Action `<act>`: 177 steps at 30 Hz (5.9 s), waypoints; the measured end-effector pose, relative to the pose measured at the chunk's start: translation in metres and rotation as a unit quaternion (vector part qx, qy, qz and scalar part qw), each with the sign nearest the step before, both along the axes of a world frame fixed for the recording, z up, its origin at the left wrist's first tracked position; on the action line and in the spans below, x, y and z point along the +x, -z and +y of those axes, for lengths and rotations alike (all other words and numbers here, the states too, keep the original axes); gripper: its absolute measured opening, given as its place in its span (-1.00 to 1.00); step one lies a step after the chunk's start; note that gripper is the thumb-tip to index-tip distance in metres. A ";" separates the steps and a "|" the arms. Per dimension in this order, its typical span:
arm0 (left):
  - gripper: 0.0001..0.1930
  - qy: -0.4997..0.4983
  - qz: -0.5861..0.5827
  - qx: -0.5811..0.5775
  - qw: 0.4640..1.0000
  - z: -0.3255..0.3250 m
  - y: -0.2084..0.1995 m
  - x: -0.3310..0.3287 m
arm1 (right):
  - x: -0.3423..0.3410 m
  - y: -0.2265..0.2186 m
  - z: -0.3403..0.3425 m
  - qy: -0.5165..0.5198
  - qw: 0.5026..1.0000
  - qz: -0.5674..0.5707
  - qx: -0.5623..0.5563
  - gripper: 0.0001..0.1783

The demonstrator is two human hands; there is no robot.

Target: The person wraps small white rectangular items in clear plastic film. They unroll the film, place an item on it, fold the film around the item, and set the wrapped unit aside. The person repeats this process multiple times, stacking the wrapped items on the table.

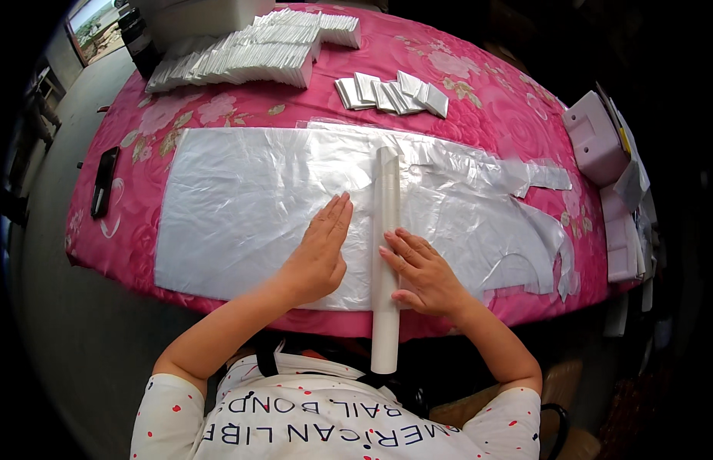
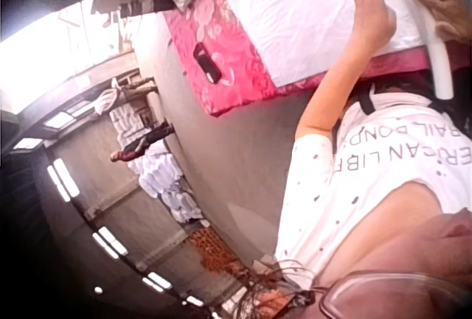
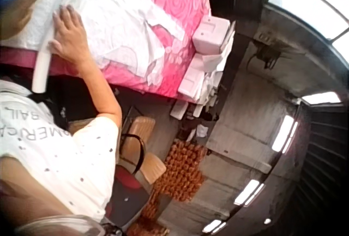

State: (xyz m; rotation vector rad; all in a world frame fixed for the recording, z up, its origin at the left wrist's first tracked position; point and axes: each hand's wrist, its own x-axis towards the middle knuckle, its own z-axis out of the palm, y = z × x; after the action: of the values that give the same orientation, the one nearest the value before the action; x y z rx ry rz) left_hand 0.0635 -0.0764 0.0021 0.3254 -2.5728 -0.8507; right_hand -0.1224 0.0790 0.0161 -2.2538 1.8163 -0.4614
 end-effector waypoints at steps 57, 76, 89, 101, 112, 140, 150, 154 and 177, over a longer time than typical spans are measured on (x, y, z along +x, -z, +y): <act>-0.36 -0.186 0.001 0.571 0.799 0.003 -0.054 0.170 | 0.177 -0.042 -0.178 0.043 0.614 -0.780 0.117 -0.26; -0.26 -0.159 -0.025 0.668 0.727 0.008 -0.010 0.166 | 0.184 0.010 -0.150 0.203 0.670 -0.711 0.069 -0.41; -0.23 -0.093 -0.099 0.830 0.541 0.023 0.012 0.227 | 0.029 0.009 -0.167 0.304 0.754 -0.574 0.101 -0.61; -0.20 -0.093 -0.083 0.849 0.513 0.023 0.016 0.230 | 0.038 0.005 -0.185 0.169 0.819 -0.494 0.240 -0.74; -0.32 -0.020 -0.196 0.851 0.487 0.019 0.025 0.304 | -0.101 0.029 -0.170 0.349 0.835 -0.426 0.000 -0.84; -0.25 0.224 -0.091 -0.136 0.961 -0.041 0.000 0.094 | -0.046 0.021 -0.213 0.241 0.869 -0.418 0.113 -0.84; -0.04 0.163 -0.177 -0.137 0.961 0.002 0.019 0.106 | 0.030 -0.019 -0.142 0.154 0.945 -0.288 0.006 -0.46; -0.03 0.128 -0.164 -0.178 0.962 0.018 0.025 0.105 | 0.077 -0.010 -0.084 0.052 0.993 -0.103 0.009 -0.46; -0.46 0.114 -0.179 -0.279 0.937 0.032 0.031 0.114 | 0.070 0.003 -0.070 0.023 0.995 -0.045 -0.087 -0.46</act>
State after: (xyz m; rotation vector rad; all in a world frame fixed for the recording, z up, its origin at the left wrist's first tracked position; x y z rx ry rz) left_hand 0.1771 -0.0447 -0.0291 0.0053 -3.0910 -0.0963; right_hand -0.0526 0.0091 0.0136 -2.2625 1.8513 -0.7439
